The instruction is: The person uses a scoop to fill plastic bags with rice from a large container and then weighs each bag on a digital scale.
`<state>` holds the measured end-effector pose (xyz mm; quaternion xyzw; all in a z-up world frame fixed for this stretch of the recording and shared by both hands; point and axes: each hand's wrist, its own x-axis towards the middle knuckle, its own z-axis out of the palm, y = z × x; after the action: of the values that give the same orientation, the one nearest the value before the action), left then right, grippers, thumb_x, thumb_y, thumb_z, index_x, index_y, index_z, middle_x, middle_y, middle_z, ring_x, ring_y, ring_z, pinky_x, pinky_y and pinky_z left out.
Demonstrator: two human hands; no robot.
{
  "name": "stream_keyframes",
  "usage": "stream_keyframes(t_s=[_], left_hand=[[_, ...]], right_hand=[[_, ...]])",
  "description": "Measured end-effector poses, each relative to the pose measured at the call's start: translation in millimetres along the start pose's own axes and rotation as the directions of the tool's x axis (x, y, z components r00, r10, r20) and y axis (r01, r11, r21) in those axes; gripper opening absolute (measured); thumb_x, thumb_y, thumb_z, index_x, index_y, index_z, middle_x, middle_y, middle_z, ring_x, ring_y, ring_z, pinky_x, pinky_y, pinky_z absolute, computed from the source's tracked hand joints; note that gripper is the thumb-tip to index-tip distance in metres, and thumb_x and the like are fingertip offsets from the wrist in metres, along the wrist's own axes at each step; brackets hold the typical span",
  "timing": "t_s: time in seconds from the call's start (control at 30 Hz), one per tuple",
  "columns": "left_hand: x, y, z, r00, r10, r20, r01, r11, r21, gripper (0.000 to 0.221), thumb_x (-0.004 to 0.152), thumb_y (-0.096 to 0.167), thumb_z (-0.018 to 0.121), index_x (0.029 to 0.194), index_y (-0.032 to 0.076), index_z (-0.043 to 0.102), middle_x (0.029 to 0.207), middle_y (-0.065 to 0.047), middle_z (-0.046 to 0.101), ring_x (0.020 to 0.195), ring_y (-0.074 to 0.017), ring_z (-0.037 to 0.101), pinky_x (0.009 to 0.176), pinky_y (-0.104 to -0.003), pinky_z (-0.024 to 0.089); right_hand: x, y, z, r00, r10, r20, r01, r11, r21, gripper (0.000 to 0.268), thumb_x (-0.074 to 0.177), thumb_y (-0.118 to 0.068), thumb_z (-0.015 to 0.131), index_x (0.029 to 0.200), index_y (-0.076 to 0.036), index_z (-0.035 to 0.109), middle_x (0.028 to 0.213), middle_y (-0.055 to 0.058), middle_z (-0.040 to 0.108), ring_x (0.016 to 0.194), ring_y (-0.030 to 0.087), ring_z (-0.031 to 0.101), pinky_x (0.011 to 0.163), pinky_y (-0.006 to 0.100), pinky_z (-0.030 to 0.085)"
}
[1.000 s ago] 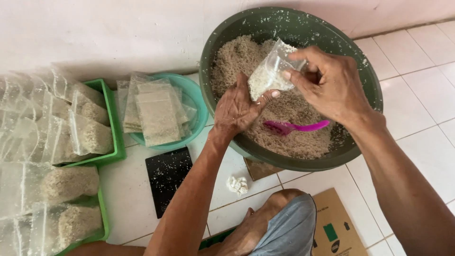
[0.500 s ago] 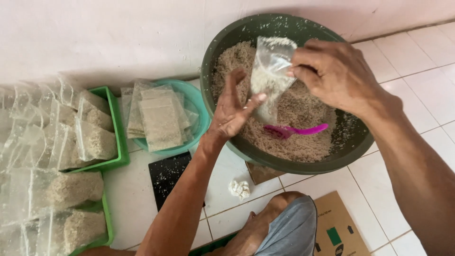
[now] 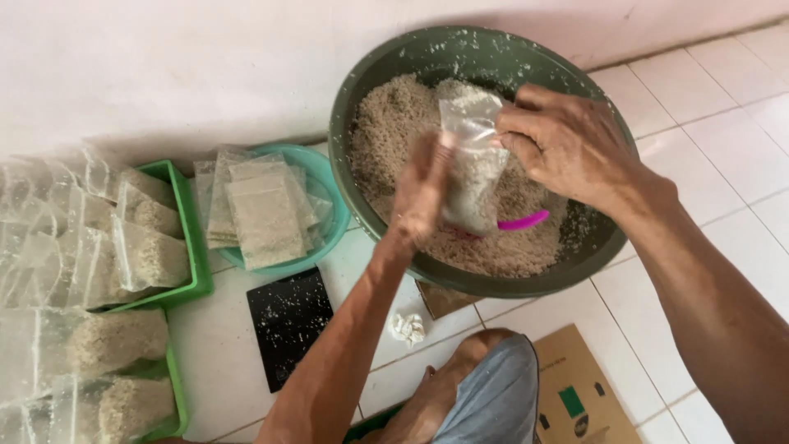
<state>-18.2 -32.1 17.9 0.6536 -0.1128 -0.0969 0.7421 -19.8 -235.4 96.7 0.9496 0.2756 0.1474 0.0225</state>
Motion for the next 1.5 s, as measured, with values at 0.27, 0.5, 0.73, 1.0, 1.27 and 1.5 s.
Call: stream_keyframes(t_s=[0.27, 0.5, 0.73, 1.0, 1.27, 1.5], left_hand=[[-12.6, 6.3, -6.1, 0.996, 0.077, 0.047, -0.082, 0.992, 0.096, 0.1, 0.078, 0.073, 0.032, 0.149, 0.004, 0.02, 0.156, -0.027, 0.022, 0.141, -0.0451, 0.031, 0.108, -0.063, 0.032], [-14.2, 6.0, -13.9, 0.931, 0.094, 0.353, -0.136, 0.986, 0.097, 0.099, 0.064, 0.055, 0.072, 0.139, 0.008, 0.029, 0.135, -0.023, 0.052, 0.121, -0.0388, 0.06, 0.1, -0.049, 0.058], [-4.5, -10.0, -13.4, 0.958, 0.107, 0.267, -0.08, 0.991, -0.11, 0.063, 0.063, 0.022, 0.084, 0.11, 0.002, 0.047, 0.099, -0.013, 0.06, 0.087, -0.0292, 0.069, 0.075, -0.036, 0.067], [-9.2, 6.4, -19.5, 0.932, 0.072, 0.356, -0.091, 0.995, 0.037, 0.079, 0.062, 0.017, 0.083, 0.132, 0.005, 0.05, 0.111, -0.012, 0.071, 0.097, -0.0244, 0.071, 0.086, -0.034, 0.063], [-7.3, -2.5, -20.6, 0.941, 0.128, 0.313, -0.224, 0.929, 0.296, 0.085, 0.061, 0.037, 0.082, 0.13, 0.007, 0.042, 0.108, -0.015, 0.07, 0.09, -0.0278, 0.072, 0.078, -0.038, 0.062], [-3.0, -23.7, -23.5, 0.867, 0.38, 0.322, -0.41, 0.912, 0.028, 0.081, 0.071, 0.026, 0.081, 0.138, 0.011, 0.039, 0.132, -0.015, 0.059, 0.119, -0.0247, 0.062, 0.111, -0.038, 0.05]], right_hand=[[-0.1, 2.4, -1.2, 1.0, 0.013, -0.001, -0.013, 1.0, 0.003, 0.01, 0.101, -0.008, 0.061, 0.094, -0.008, 0.069, 0.08, 0.002, 0.054, 0.051, 0.011, 0.037, 0.042, 0.025, 0.037], [3.7, -6.7, -39.9, 0.994, 0.072, 0.084, -0.089, 0.97, 0.226, 0.011, 0.097, 0.003, 0.063, 0.088, -0.003, 0.062, 0.088, 0.008, 0.06, 0.055, 0.015, 0.047, 0.048, 0.026, 0.041], [5.4, -13.4, -71.0, 0.989, 0.072, 0.13, -0.109, 0.945, 0.309, 0.004, 0.093, -0.003, 0.067, 0.089, -0.004, 0.067, 0.083, 0.007, 0.064, 0.055, 0.014, 0.048, 0.049, 0.026, 0.043], [4.2, -12.5, -77.6, 0.999, -0.031, 0.015, 0.025, 0.948, 0.318, 0.003, 0.093, 0.002, 0.068, 0.094, 0.0, 0.069, 0.089, 0.009, 0.06, 0.06, 0.014, 0.054, 0.048, 0.023, 0.044], [-1.2, -12.6, -82.1, 1.0, 0.008, -0.005, -0.005, 0.927, 0.375, 0.011, 0.093, 0.014, 0.063, 0.093, 0.004, 0.065, 0.089, 0.012, 0.062, 0.082, 0.019, 0.073, 0.05, 0.019, 0.053], [-5.3, -6.5, -69.5, 0.999, -0.035, -0.003, 0.034, 0.937, 0.347, 0.007, 0.094, 0.008, 0.065, 0.094, 0.002, 0.068, 0.085, 0.011, 0.062, 0.049, 0.012, 0.046, 0.037, 0.022, 0.032]])
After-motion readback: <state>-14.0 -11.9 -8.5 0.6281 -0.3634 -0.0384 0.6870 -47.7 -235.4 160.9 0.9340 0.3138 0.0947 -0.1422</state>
